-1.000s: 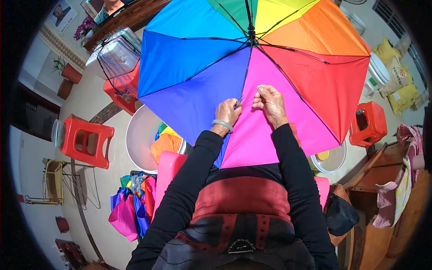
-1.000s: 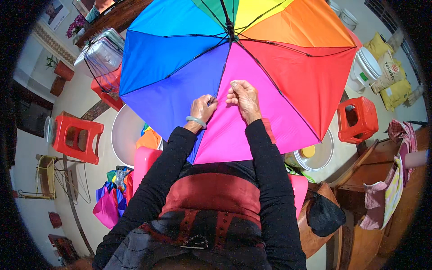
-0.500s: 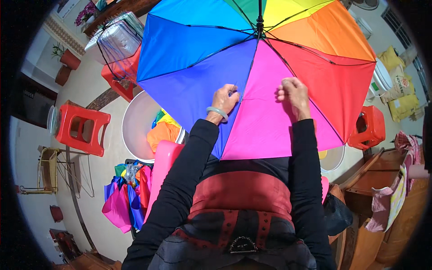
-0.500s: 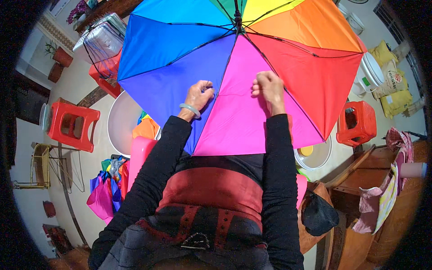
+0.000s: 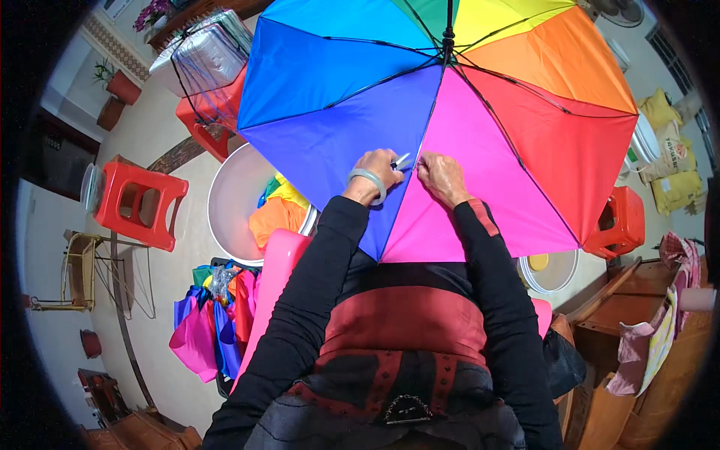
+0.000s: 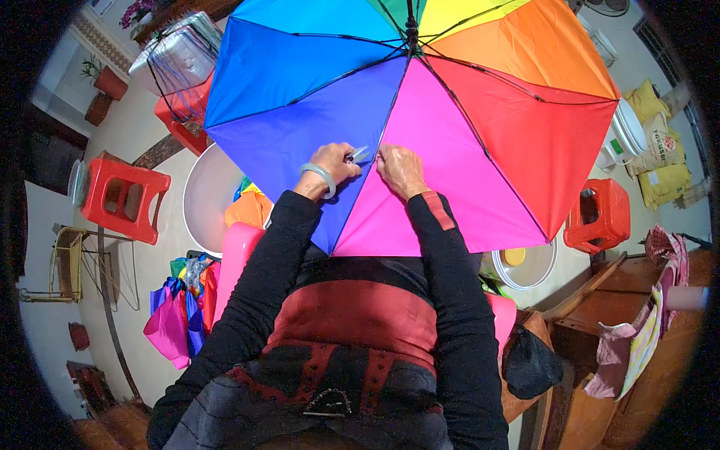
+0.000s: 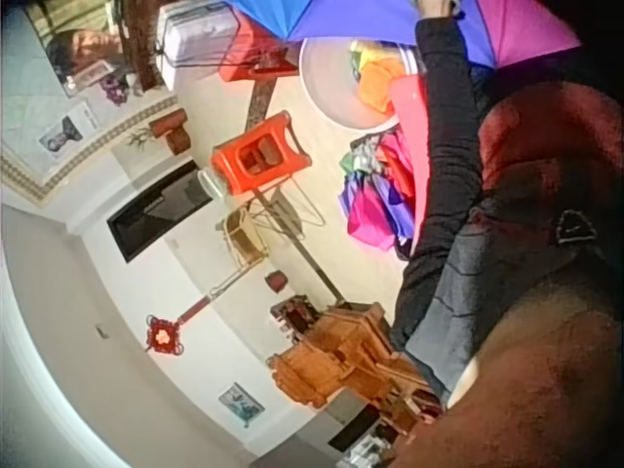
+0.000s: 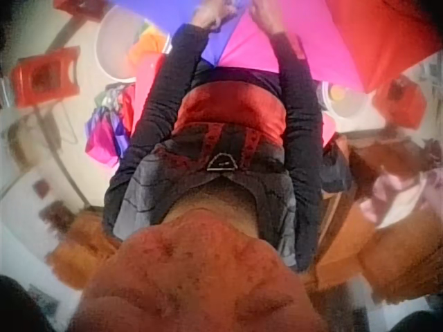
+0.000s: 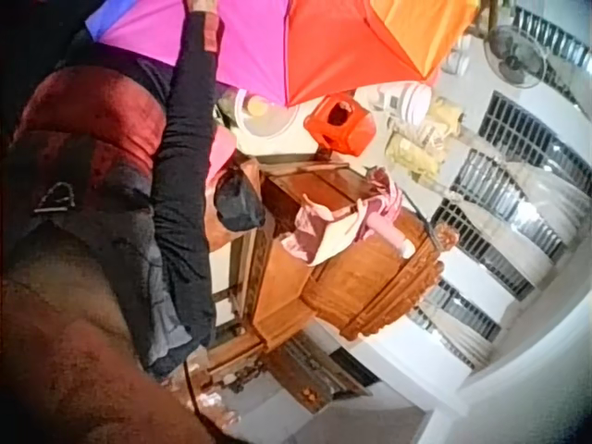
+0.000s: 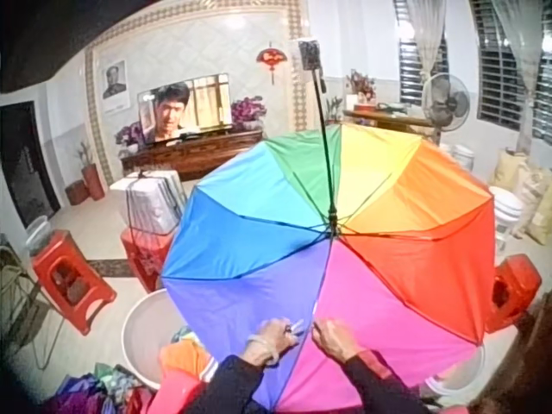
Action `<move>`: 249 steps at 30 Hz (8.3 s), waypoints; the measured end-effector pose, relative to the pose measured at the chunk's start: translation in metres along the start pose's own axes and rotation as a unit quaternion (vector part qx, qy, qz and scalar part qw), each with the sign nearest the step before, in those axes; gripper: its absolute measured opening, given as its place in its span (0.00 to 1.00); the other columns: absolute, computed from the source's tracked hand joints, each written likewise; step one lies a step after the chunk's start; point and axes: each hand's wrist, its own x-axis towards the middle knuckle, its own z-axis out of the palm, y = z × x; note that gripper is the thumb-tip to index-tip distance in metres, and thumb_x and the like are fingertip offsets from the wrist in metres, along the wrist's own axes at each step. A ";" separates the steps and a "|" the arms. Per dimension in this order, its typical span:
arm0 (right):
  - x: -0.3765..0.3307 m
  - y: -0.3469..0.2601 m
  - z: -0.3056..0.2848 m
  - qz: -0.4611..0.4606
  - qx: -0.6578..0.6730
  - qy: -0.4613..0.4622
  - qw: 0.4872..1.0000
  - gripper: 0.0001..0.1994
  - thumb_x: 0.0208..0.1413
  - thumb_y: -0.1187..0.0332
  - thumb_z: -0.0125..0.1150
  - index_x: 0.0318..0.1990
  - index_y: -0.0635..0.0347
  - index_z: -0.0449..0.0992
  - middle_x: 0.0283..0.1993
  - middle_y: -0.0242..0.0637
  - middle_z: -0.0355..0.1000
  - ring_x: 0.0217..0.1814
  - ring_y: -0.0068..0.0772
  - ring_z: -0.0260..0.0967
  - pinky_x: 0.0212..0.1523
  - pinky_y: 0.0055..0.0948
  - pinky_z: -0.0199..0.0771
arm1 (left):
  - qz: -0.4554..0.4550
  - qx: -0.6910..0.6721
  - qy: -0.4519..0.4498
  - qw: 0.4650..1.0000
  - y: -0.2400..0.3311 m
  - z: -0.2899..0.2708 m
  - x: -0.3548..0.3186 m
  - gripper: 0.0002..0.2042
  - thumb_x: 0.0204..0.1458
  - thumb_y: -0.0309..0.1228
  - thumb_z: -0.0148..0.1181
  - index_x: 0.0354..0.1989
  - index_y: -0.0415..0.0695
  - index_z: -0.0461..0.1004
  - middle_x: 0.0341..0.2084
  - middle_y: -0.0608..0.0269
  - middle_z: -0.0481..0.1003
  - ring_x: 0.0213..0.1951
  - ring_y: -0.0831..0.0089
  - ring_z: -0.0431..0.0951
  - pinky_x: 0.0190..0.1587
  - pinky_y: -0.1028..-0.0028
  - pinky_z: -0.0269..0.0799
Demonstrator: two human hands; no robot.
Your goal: Repairing a colorful umbrella by securing the fabric cover to the metal ribs using a needle and thread.
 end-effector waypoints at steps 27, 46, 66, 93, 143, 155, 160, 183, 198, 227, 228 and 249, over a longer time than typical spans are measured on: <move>0.002 -0.007 0.009 0.024 0.076 0.022 0.997 0.07 0.41 0.70 0.50 0.19 0.65 0.67 0.19 0.52 0.65 0.21 0.51 0.66 0.23 0.42 0.62 | 0.088 0.210 0.137 0.964 0.013 0.036 -0.010 0.07 0.43 0.29 0.50 0.21 0.45 0.75 0.21 0.56 0.75 0.26 0.62 0.77 0.27 0.67 0.72; -0.030 0.079 -0.313 0.070 -0.051 0.355 0.931 0.07 0.51 0.74 0.44 0.32 0.65 0.69 0.20 0.39 0.66 0.20 0.28 0.65 0.20 0.29 0.65 | 0.075 0.307 -0.124 0.941 -0.003 -0.050 0.039 0.11 0.35 0.31 0.60 0.29 0.39 0.76 0.29 0.46 0.74 0.35 0.56 0.76 0.37 0.64 0.72; -0.133 0.105 -0.262 0.212 -0.175 0.335 0.901 0.04 0.49 0.72 0.50 0.29 0.62 0.68 0.24 0.52 0.67 0.26 0.53 0.67 0.27 0.41 0.65 | 0.299 -0.636 -0.090 0.706 0.194 -0.167 -0.131 0.09 0.52 0.30 0.49 0.27 0.35 0.68 0.10 0.57 0.65 0.14 0.69 0.69 0.12 0.73 0.62; -0.143 0.113 -0.240 0.192 -0.063 0.361 0.911 0.04 0.52 0.73 0.47 0.29 0.63 0.67 0.22 0.42 0.65 0.24 0.31 0.63 0.28 0.29 0.64 | 0.341 -0.652 0.097 0.670 0.208 -0.215 -0.259 0.02 0.49 0.30 0.54 0.28 0.54 0.72 0.32 0.77 0.71 0.36 0.83 0.73 0.35 0.72 0.73; -0.148 0.108 -0.237 0.183 -0.015 0.325 0.928 0.05 0.53 0.74 0.46 0.29 0.66 0.65 0.23 0.40 0.62 0.26 0.31 0.60 0.30 0.27 0.63 | 0.110 0.089 -0.145 0.979 0.039 0.016 0.049 0.13 0.42 0.35 0.56 0.26 0.34 0.73 0.23 0.43 0.73 0.29 0.52 0.75 0.32 0.60 0.70; -0.153 0.119 -0.234 0.191 -0.015 0.313 0.930 0.05 0.53 0.74 0.47 0.29 0.67 0.65 0.24 0.40 0.64 0.27 0.29 0.61 0.31 0.26 0.64 | 0.065 0.168 -0.048 0.983 0.034 0.035 0.024 0.12 0.39 0.32 0.57 0.31 0.37 0.71 0.31 0.46 0.72 0.37 0.51 0.73 0.36 0.58 0.70; -0.153 0.125 -0.231 0.195 -0.018 0.308 0.931 0.05 0.53 0.74 0.47 0.29 0.67 0.64 0.24 0.39 0.64 0.26 0.28 0.60 0.31 0.26 0.64 | 0.046 0.132 -0.010 0.990 0.033 0.046 0.015 0.11 0.41 0.31 0.55 0.30 0.37 0.70 0.30 0.45 0.72 0.36 0.51 0.73 0.34 0.57 0.69; -0.131 0.104 -0.227 0.166 0.039 0.337 0.926 0.04 0.53 0.75 0.46 0.27 0.65 0.64 0.24 0.34 0.62 0.29 0.23 0.57 0.32 0.23 0.62 | 0.048 0.063 -0.004 0.997 0.027 0.059 0.008 0.09 0.46 0.30 0.43 0.27 0.38 0.67 0.25 0.45 0.70 0.29 0.49 0.72 0.29 0.53 0.65; -0.086 0.081 -0.264 0.055 -0.043 0.374 0.925 0.07 0.53 0.74 0.47 0.36 0.65 0.71 0.27 0.37 0.68 0.29 0.30 0.64 0.35 0.27 0.64 | 0.012 -0.031 0.144 0.989 0.021 0.088 -0.001 0.11 0.48 0.31 0.42 0.22 0.37 0.68 0.20 0.43 0.71 0.26 0.48 0.72 0.28 0.54 0.67; -0.010 -0.002 -0.001 0.062 -0.036 -0.065 0.995 0.10 0.45 0.71 0.47 0.30 0.64 0.75 0.32 0.51 0.71 0.36 0.49 0.71 0.32 0.43 0.72 | -0.203 -0.391 0.005 0.898 0.013 0.053 0.002 0.05 0.47 0.26 0.50 0.23 0.38 0.69 0.10 0.61 0.69 0.07 0.78 0.62 0.09 0.77 0.54; -0.011 -0.003 -0.001 0.062 -0.034 -0.065 0.995 0.10 0.45 0.71 0.47 0.30 0.64 0.75 0.32 0.51 0.71 0.36 0.49 0.71 0.32 0.43 0.72 | -0.200 -0.401 0.007 0.894 0.012 0.054 0.001 0.05 0.47 0.26 0.50 0.23 0.38 0.69 0.10 0.61 0.68 0.08 0.78 0.62 0.09 0.77 0.54; -0.015 0.002 0.015 0.034 0.041 0.009 0.999 0.08 0.44 0.72 0.48 0.27 0.66 0.72 0.29 0.55 0.70 0.34 0.55 0.69 0.31 0.45 0.69 | -0.222 -0.493 -0.009 0.841 0.012 0.053 0.009 0.05 0.46 0.23 0.53 0.25 0.34 0.67 0.13 0.57 0.69 0.09 0.74 0.66 0.07 0.79 0.55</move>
